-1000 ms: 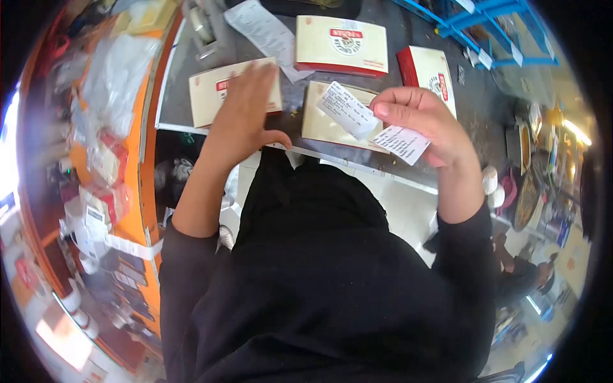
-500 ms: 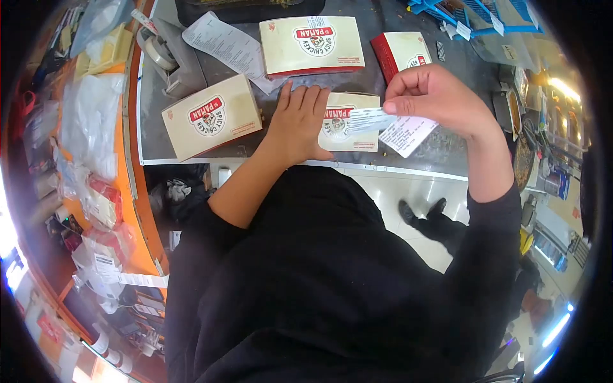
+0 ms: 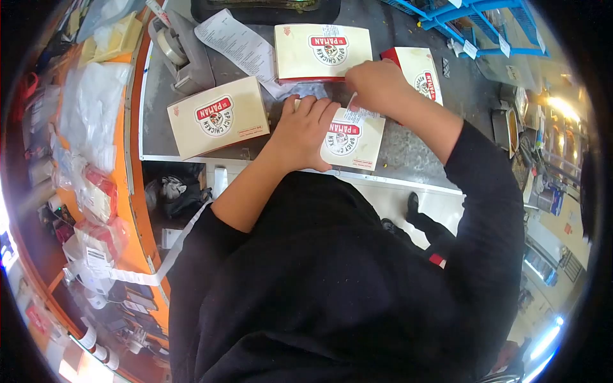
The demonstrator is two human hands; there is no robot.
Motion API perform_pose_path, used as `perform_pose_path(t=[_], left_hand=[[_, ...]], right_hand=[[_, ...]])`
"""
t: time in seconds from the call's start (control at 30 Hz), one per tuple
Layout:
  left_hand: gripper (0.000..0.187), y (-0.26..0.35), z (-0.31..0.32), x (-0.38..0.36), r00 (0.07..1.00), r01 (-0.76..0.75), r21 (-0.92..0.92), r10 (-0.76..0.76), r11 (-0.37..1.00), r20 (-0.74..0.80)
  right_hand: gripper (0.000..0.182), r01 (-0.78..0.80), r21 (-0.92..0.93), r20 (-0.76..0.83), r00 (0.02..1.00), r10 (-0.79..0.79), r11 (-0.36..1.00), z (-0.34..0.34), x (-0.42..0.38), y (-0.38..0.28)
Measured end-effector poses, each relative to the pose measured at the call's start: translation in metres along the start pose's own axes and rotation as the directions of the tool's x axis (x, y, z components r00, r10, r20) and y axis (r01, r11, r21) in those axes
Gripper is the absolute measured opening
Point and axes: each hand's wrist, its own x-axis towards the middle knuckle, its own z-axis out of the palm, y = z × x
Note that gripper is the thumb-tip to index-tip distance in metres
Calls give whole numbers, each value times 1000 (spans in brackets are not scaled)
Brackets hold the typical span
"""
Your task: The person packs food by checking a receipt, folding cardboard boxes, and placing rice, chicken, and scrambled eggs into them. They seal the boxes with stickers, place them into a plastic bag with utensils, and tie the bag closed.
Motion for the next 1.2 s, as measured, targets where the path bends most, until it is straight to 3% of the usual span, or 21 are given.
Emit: perform_pose_path(t=[0.03,0.13,0.23,0.37,0.4,0.5,0.53,0.63,0.7,0.73,0.9,0.93,1.03,1.07,1.17,1.2], left_hand=[[101,0,1,0,1000,2,11,-2,1000,3],[100,0,0,-1,1000,4,31,-4,1000,1],[104,1,1,-1,1000,23,32,-24,999,18],[103,2,-1,0,998,40,20,-41,999,52],[110,1,-4,-2,996,43,-22,-41,999,84],[117,0,-32,-14,999,-4,-23,3,1000,-39],[121,-7,-45,-24,995,-6,-53,0,999,-100],[122,-40,-94,-58,965,200,122,-174,972,-195],[123,-68,-103,-83,955,275,228,-237,934,-180],[124,-78,-104,-90,947,309,282,-268,908,-177],[130,-92,-91,-99,938,297,188,-250,936,-240],[129,-93,-90,-99,935,299,156,-256,942,-247],[128,-96,-87,-102,927,292,105,-255,951,-273],[128,-97,-87,-103,926,288,99,-250,953,-282],[129,-95,-88,-102,920,289,90,-251,953,-301],[130,-95,-88,-102,923,300,91,-264,950,-280]], right_hand=[[24,6,-9,-73,997,-7,1000,2,-6,1],[22,-7,106,-80,997,15,994,-4,-24,-1],[26,-113,119,323,944,69,986,-10,-24,-1],[32,-74,-86,537,837,109,994,-30,-14,10],[34,-97,-150,613,772,169,984,-46,-9,9],[36,10,100,288,957,-38,995,-75,-17,8],[38,80,185,227,966,-122,979,-87,-13,-6],[46,291,392,57,939,-338,873,-105,8,-47],[51,436,482,-19,872,-489,760,-90,38,-72],[52,435,522,2,860,-511,734,-87,53,-84],[55,360,652,38,864,-503,668,-68,120,-121],[56,335,657,29,884,-466,676,-57,129,-123],[64,367,281,-250,920,-302,887,-34,127,-135],[59,300,257,-325,922,-210,919,-32,123,-137],[45,330,106,-217,928,-302,938,-33,107,-137],[38,349,181,-162,933,-322,919,-25,107,-139]])
